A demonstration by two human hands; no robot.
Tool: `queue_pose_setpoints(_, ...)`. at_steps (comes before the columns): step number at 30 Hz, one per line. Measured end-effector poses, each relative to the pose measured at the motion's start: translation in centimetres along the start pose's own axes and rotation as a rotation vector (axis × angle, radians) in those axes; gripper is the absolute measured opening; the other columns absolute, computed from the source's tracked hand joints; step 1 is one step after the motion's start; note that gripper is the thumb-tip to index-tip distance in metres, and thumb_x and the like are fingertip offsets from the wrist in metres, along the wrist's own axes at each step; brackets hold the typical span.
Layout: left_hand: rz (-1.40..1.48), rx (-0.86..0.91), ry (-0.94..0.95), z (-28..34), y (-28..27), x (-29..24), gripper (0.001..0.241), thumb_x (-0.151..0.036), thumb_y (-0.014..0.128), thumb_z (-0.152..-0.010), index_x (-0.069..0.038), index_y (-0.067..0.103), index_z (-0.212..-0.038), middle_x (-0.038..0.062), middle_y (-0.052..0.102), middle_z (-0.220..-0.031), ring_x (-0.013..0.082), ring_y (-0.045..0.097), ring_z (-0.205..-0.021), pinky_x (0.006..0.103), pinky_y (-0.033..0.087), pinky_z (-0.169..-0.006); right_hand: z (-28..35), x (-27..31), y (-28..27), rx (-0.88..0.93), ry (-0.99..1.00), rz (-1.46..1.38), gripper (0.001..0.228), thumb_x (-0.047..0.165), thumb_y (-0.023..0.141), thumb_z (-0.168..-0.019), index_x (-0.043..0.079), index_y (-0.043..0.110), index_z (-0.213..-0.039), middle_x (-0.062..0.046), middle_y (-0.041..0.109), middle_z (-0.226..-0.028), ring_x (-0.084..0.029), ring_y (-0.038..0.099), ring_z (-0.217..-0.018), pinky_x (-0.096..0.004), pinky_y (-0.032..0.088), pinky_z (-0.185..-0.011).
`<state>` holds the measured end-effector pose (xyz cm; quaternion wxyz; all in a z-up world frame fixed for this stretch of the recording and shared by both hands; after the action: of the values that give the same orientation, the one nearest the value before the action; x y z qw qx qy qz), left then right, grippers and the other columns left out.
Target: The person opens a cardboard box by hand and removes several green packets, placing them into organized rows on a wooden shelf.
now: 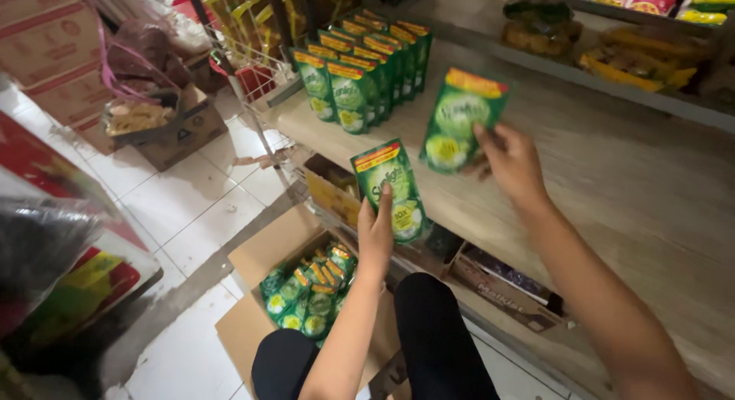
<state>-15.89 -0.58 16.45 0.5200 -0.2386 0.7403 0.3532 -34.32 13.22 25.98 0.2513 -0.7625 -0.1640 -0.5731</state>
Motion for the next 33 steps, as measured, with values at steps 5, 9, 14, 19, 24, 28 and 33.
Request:
queue_pose_setpoints(5,0.09,0.014,-0.07,-0.8,0.0,0.2,0.041,-0.036,0.056,-0.105,0.0,0.065,-0.122,0.0,0.069,-0.106,0.0068,0.059,-0.094,0.0249,0.049,-0.084,-8.5,-4.7,2.5,-0.063,-0.169,0.154,0.041,0.037,0.064,-0.107,-0.003,0.069,-0.114,-0.011,0.076,-0.09,-0.013,0.077,-0.072,-0.028,0.062,-0.053)
queue_pose_setpoints(9,0.097,0.033,-0.068,-1.6,-0.8,-0.2,0.041,-0.035,0.057,-0.105,0.001,0.066,-0.122,0.0,0.068,-0.107,0.007,0.058,-0.096,0.0251,0.049,-0.085,-9.3,-7.7,5.1,-0.046,-0.004,0.064,0.041,0.032,0.068,-0.097,0.002,0.062,-0.124,-0.011,0.075,-0.089,-0.014,0.074,-0.065,-0.03,0.059,-0.048)
queue_pose_setpoints(14,0.113,0.021,-0.107,-2.0,-0.9,-0.4,0.041,-0.036,0.057,-0.105,0.0,0.066,-0.123,0.0,0.069,-0.109,0.0067,0.059,-0.098,0.0242,0.049,-0.088,-12.2,-11.1,5.6,-0.124,0.032,0.06,0.041,0.016,0.083,-0.085,0.0,0.063,-0.117,-0.015,0.077,-0.098,-0.018,0.075,-0.069,-0.032,0.059,-0.054)
queue_pose_setpoints(19,0.148,-0.027,-0.203,-0.8,-0.1,-0.2,0.042,-0.036,0.058,-0.102,-0.002,0.066,-0.125,0.0,0.071,-0.112,0.0064,0.061,-0.1,0.0236,0.048,-0.089,-19.5,-16.4,4.7,-0.373,-0.325,0.414,0.047,0.0,0.085,-0.076,-0.002,0.065,-0.118,-0.019,0.076,-0.105,-0.025,0.073,-0.091,-0.036,0.058,-0.073)
queue_pose_setpoints(24,0.229,0.011,-0.188,-0.1,-0.7,1.2,0.039,-0.032,0.06,-0.103,0.001,0.066,-0.124,0.001,0.07,-0.11,0.0072,0.061,-0.097,0.0246,0.049,-0.086,-21.1,-15.9,5.7,-0.312,-0.022,0.097,0.034,0.003,0.076,-0.089,0.003,0.061,-0.12,-0.012,0.076,-0.101,-0.018,0.074,-0.078,-0.033,0.059,-0.065)
queue_pose_setpoints(28,0.228,0.005,-0.203,0.4,-1.7,2.0,0.036,-0.03,0.06,-0.103,0.0,0.067,-0.121,0.002,0.072,-0.107,0.0071,0.063,-0.095,0.0244,0.051,-0.084,-21.1,-15.8,6.7,-0.347,-0.133,0.078,0.035,-0.003,0.072,-0.09,0.005,0.058,-0.121,-0.011,0.075,-0.097,-0.016,0.07,-0.077,-0.032,0.056,-0.062)
queue_pose_setpoints(33,0.24,-0.014,-0.232,0.3,-1.9,3.3,0.036,-0.03,0.06,-0.103,0.0,0.067,-0.122,0.001,0.071,-0.106,0.0076,0.062,-0.093,0.0253,0.05,-0.082,-21.2,-16.0,6.7,-0.373,-0.219,0.142,0.039,-0.002,0.076,-0.09,0.006,0.057,-0.123,-0.01,0.075,-0.097,-0.015,0.071,-0.079,-0.03,0.056,-0.066)
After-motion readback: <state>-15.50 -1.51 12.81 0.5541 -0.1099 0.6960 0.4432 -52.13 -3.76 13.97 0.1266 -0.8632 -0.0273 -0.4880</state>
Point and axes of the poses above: each hand's wrist, its own z-axis away from the middle knuckle, its own y-axis out of the palm, x = y × z, the point moved 1 cm from there along -z, towards the middle knuckle
